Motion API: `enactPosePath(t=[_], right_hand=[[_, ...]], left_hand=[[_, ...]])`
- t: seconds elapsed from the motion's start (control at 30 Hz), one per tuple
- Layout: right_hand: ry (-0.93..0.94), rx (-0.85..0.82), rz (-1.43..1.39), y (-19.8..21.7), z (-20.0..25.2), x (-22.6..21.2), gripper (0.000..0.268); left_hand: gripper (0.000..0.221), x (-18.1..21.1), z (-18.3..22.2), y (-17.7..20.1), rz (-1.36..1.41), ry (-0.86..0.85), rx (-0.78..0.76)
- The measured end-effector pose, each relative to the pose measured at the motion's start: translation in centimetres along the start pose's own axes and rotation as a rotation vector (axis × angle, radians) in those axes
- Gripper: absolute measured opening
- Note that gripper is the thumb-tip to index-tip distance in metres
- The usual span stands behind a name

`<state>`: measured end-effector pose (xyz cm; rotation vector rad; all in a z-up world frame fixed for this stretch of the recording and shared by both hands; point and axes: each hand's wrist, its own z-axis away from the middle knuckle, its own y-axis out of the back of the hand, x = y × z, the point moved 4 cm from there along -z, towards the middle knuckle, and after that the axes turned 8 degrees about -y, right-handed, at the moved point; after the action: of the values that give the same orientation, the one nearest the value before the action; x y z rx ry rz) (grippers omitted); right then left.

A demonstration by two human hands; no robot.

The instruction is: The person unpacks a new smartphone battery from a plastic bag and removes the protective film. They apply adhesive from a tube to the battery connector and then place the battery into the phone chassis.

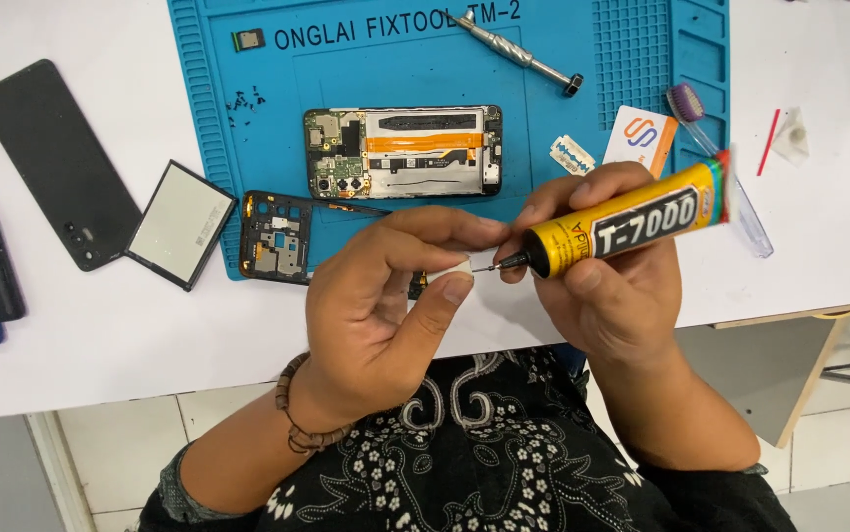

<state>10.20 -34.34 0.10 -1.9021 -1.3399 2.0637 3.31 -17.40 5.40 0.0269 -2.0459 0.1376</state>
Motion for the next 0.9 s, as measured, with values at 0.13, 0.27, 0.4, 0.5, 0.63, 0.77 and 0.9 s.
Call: enactPosePath(t=[0.13, 0.27, 0.4, 0.5, 0.63, 0.77, 0.9], right_hand=[[0.090, -0.048, 0.155, -0.3, 0.2, -1.2, 0.036], [0.133, -0.024, 0.403, -1.4, 0.3, -1.3, 0.038], [0.112, 0.070, 0.353, -0.2, 1.1, -2.1, 0.037], [0.144, 0.104, 0.430, 3.0, 2.0, -5.3, 0.024], [0.182, 0.476, 0.846, 11.8, 5.2, -10.5, 0.030], [0.106, 0.646, 1.984, 20.1, 7.6, -12.3, 0.045], [0.030, 0.673, 2.403, 23.3, 8.0, -11.6, 0.043]], left_hand=[[0.006, -0.1, -0.5, 0.0, -0.074, 0.021, 0.001], [0.034, -0.2, -0.8, -0.9, -0.373, -0.118, -0.123], [0.038, -0.9, -0.1, -2.1, -0.372, -0.139, -0.263], [0.053, -1.0, -0.2, -2.1, -0.458, -0.170, -0.367], [0.040, -0.6, -3.3, -2.4, -0.723, -0.228, -0.534], [0.041, -2.0, -6.6, -3.5, -0.914, -0.395, -0.703], [0.040, -4.4, -11.0, -5.3, -1.038, -0.557, -0.782]])
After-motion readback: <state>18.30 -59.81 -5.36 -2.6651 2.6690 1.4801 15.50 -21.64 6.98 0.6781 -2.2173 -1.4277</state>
